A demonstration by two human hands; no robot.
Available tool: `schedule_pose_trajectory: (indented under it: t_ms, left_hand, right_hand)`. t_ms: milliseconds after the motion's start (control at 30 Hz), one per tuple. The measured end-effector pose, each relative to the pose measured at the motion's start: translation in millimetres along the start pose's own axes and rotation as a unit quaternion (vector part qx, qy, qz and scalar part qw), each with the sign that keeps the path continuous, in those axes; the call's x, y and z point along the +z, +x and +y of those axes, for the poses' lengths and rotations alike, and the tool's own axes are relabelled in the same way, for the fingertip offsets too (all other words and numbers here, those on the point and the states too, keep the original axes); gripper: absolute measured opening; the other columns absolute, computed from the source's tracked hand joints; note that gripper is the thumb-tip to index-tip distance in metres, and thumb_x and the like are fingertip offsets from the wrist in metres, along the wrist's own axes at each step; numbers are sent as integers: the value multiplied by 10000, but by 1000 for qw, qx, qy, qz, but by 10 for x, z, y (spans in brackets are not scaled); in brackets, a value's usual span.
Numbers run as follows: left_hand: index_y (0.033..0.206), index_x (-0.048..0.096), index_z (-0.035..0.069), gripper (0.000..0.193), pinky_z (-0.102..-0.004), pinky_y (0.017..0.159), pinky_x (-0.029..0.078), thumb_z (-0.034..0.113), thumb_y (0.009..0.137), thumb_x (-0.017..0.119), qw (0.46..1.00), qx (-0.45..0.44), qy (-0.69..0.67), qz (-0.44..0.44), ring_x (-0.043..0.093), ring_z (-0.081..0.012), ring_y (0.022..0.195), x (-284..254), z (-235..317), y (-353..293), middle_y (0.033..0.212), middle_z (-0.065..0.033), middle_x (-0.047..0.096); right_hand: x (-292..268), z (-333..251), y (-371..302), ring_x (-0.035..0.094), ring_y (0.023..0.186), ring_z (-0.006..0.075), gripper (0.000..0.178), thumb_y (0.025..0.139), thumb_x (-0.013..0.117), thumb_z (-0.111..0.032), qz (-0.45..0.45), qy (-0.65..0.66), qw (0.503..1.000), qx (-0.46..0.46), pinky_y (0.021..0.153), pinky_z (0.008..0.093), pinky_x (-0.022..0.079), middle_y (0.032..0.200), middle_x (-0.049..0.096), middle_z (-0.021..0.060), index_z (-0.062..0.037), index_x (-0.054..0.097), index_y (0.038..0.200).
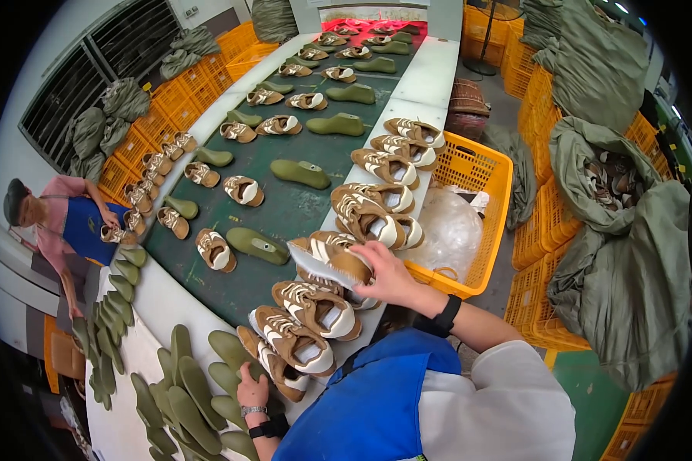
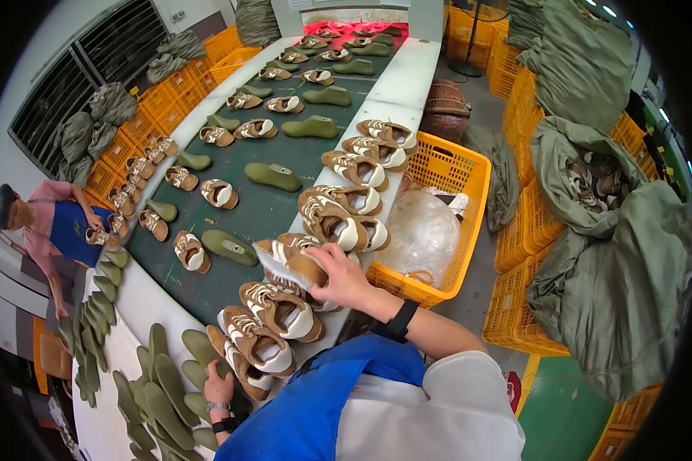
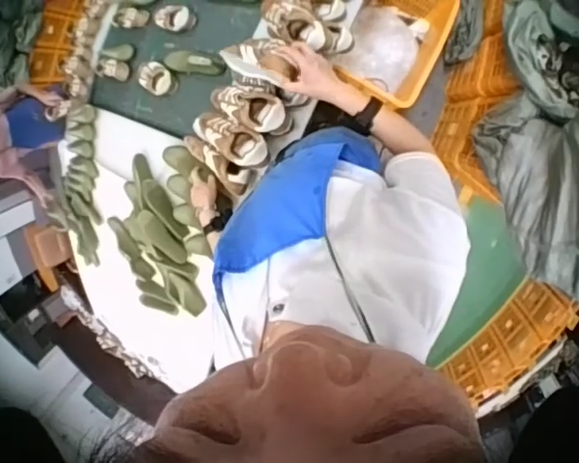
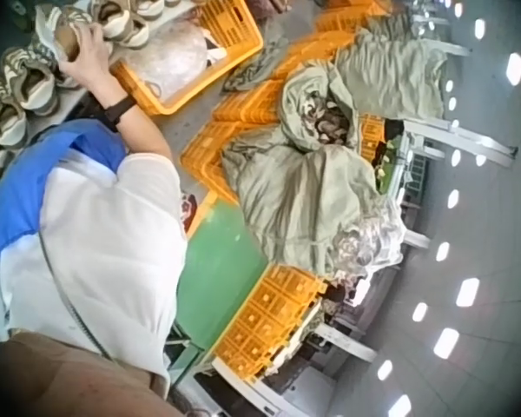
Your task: Sort and organize green shoe lasts and finished shoes onto a production line and into storage bags.
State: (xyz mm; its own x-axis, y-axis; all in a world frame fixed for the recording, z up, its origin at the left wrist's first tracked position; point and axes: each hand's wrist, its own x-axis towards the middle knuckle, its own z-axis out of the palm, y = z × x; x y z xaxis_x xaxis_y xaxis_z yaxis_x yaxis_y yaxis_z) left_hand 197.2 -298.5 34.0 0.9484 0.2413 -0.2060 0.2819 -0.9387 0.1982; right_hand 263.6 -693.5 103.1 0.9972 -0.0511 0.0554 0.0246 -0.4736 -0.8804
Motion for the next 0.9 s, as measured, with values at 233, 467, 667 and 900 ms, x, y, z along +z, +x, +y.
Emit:
schedule_pose_trajectory:
  t_ms: [233,467,667,900]
  left_hand:
    - [1313,274,182,634,-488,656,460,279,760,569,999,-1,-38,-31,569,-430,738,-38,168,-216,797,-259,597]
    - [1335,248,81,585,-376,779,436,345,863,470,953,-55,-292,-61,553,-339,877,246,246,-465,968,-224,564]
    - [1336,168,-29,719,-327,938,348,345,848,540,913,-44,-400,-65,422,-265,1143,292,572,-508,1253,-233,404]
    - [1319,191,36,612,-323,914,350,369,889,471,828,-134,-543,-40,427,-224,1097,416,585,-388,1224,-174,424]
  right_hand:
    - [-138,130,-157,496,920,298,622,621,688,-104,-111,-361,897,-229,750,389,441,1140,428,89,-176,459,1195]
    - [-138,138,11,534,865,285,385,719,641,-168,-171,-262,930,-191,714,377,470,1027,507,73,-148,527,1087]
    - [-524,20,605,592,806,269,322,766,600,-214,-123,-120,975,-143,700,345,477,969,578,113,-80,568,1056]
    - [-1649,1499,1882,585,866,319,240,775,486,-97,138,-290,947,22,739,378,470,926,616,168,-70,634,961]
